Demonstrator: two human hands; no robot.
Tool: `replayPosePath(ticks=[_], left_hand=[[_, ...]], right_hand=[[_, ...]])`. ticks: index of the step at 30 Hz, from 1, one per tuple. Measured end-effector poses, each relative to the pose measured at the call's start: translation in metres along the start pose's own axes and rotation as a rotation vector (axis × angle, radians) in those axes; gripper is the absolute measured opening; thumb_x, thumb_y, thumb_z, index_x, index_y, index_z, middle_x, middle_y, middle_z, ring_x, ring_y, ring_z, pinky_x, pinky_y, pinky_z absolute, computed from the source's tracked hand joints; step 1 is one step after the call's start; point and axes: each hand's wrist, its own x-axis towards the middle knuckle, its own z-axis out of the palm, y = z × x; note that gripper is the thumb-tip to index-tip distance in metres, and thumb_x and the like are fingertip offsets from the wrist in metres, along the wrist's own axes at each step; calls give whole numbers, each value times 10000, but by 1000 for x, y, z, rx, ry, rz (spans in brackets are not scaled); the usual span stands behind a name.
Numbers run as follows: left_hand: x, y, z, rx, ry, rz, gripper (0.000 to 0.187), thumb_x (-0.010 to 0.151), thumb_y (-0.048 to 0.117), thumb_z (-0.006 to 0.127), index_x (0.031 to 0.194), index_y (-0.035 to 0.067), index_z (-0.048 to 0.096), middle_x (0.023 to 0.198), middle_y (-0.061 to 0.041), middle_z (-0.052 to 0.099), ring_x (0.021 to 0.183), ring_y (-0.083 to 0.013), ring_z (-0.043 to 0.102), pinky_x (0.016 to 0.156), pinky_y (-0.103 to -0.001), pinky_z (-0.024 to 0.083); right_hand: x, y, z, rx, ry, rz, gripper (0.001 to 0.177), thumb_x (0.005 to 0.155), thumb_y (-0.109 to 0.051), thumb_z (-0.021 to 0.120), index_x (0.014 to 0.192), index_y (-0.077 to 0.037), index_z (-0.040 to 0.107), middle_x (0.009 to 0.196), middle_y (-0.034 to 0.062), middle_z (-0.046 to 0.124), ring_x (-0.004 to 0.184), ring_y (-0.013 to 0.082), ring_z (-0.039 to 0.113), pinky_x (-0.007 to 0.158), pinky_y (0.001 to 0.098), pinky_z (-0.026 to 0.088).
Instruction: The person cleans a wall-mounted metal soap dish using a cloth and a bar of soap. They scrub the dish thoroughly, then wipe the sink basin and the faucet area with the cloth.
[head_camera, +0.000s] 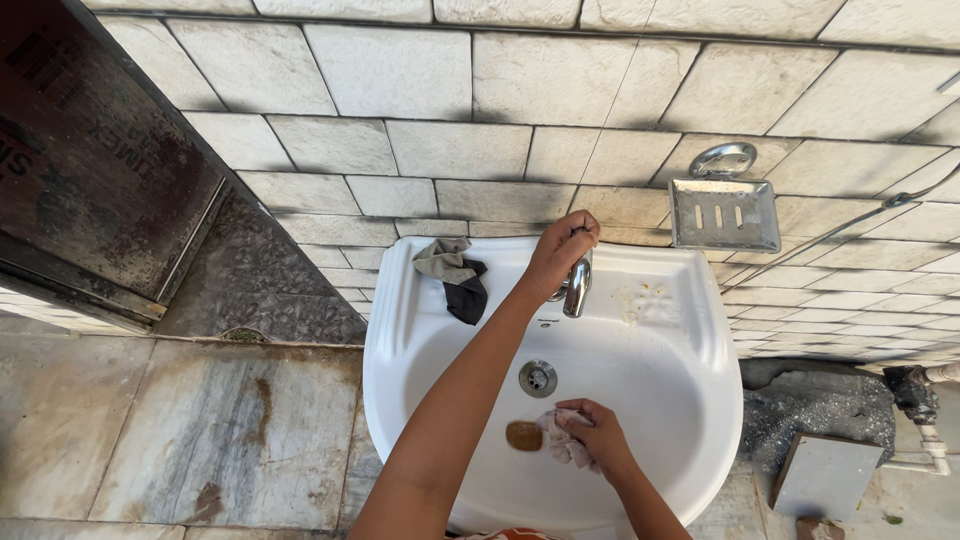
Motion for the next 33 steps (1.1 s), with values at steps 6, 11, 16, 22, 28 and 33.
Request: replayPosePath(ticks=[6,11,16,22,28,33], left_hand=[[2,-4,-1,-11,2,30,104,911,153,524,841,76,522,804,28,463,745,-81,366,704,-259,344],[1,-2,0,13,6,4,120,910,172,520,836,77,523,797,24,465,737,-83,365,698,-258,339],[1,-5,0,11,6,24,123,912,176,504,831,84,512,800,18,465,753,-94,374,728,-265,354],[1,-6,-1,-3,-3,48,115,916,170,497,831,93,501,811,17,462,763,-103,371,743,-275,357],[0,-6,1,-19,16,17,111,917,165,484,835,90,493,821,14,454,765,-105,365,746,-276,351],[0,-7,2,0,11,69,120,928,166,474,836,90,488,837,4,464,795,-113,381,779,-277,357]], right_hand=[[-13,-5,-5,123,75,-85,327,944,-99,647,1236,44,678,1015,128,771,792,149,714,684,272,581],[-18,-6,-12,193,10,-105,476,935,-4,538,1410,0,556,1161,165,726,925,174,706,797,293,584],[-18,-22,-23,432,-68,-31,635,821,91,453,1454,39,482,1286,201,665,1083,237,686,934,356,569],[-43,-86,-34,644,108,-194,629,828,5,500,1454,71,484,1297,183,637,1120,246,652,990,375,527],[-75,-238,-58,106,578,-1088,439,975,25,532,1405,105,563,1310,237,665,1139,308,687,1005,367,586],[-20,-314,-36,-1148,1023,-1123,446,1002,-148,609,1412,27,594,1424,216,614,1230,372,646,980,451,529]])
